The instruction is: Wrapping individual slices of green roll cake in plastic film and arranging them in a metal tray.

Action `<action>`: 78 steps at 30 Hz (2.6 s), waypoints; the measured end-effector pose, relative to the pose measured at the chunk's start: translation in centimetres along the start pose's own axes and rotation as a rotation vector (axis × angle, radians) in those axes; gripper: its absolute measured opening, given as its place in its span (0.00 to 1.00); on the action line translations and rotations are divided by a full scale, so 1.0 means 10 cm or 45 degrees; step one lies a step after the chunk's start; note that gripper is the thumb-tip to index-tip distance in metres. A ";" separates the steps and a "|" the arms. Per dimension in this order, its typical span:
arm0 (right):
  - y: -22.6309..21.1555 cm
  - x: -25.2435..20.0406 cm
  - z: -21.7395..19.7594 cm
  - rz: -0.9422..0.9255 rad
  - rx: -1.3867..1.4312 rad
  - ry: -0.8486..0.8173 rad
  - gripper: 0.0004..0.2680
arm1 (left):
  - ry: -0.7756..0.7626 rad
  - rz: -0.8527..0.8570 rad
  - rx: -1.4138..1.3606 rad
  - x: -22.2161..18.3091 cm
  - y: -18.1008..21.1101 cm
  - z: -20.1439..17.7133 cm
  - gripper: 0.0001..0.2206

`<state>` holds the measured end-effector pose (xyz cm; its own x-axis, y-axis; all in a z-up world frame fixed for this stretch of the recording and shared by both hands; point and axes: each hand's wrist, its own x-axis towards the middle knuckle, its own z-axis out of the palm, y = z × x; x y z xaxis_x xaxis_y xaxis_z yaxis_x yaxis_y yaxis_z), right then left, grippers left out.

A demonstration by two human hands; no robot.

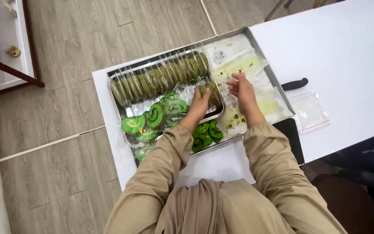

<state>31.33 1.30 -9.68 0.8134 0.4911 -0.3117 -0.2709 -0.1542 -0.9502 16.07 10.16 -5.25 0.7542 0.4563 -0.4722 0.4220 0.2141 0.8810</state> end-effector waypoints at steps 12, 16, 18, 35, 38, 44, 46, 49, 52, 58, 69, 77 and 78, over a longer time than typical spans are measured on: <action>-0.52 -0.46 -0.43 -0.524 -0.805 0.155 0.12 | 0.435 0.407 1.010 -0.38 -0.65 -1.11 0.27; -0.35 -0.79 -0.24 -0.710 -0.771 -0.025 0.09 | 0.314 0.292 1.199 -0.55 -0.66 -1.05 0.30; -0.22 -0.93 -0.19 -0.789 -0.760 -0.078 0.08 | 0.341 0.361 1.340 -0.57 -0.74 -1.01 0.35; 0.03 -1.63 -0.48 -0.361 -0.660 -0.033 0.06 | 0.841 1.019 1.261 -0.09 -1.55 -1.03 0.06; 0.06 -1.74 -0.55 -0.379 -0.653 0.009 0.06 | 0.900 0.957 0.884 -0.14 -1.42 -1.04 0.06; 0.06 -1.98 -0.49 -0.360 -0.415 -0.148 0.08 | 0.847 0.996 0.103 -1.12 -0.51 -0.49 0.07; -0.07 -2.10 -0.38 -0.324 -0.314 -0.269 0.12 | 0.725 1.041 -0.133 -1.37 -0.35 -0.24 0.07; -0.19 -2.23 -0.24 -0.276 -0.159 -0.592 0.29 | 0.283 0.953 -0.725 -1.44 -0.44 0.01 0.07; -0.07 -2.15 -0.25 -0.118 0.201 -0.722 0.25 | 0.084 0.875 -0.767 -1.52 -0.42 0.14 0.09; 0.02 -2.18 -0.37 -0.169 0.186 -0.495 0.13 | -0.054 0.874 -0.520 -1.63 -0.55 0.20 0.42; -0.22 -2.43 -0.36 -0.464 0.114 -0.459 0.10 | 0.150 0.796 -0.208 -2.00 -0.15 0.10 0.14; -0.45 -2.51 -0.24 -0.536 0.393 -0.402 0.12 | 0.188 0.912 -0.538 -1.98 -0.15 0.09 0.12; -0.48 -2.52 -0.24 -0.539 0.408 -0.409 0.14 | 0.240 0.927 -0.564 -2.00 -0.14 0.08 0.10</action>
<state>13.37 -12.35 2.66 0.7019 0.6948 0.1569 -0.1406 0.3511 -0.9257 0.84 0.05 2.94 0.6480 0.7371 0.1918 -0.3967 0.1117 0.9111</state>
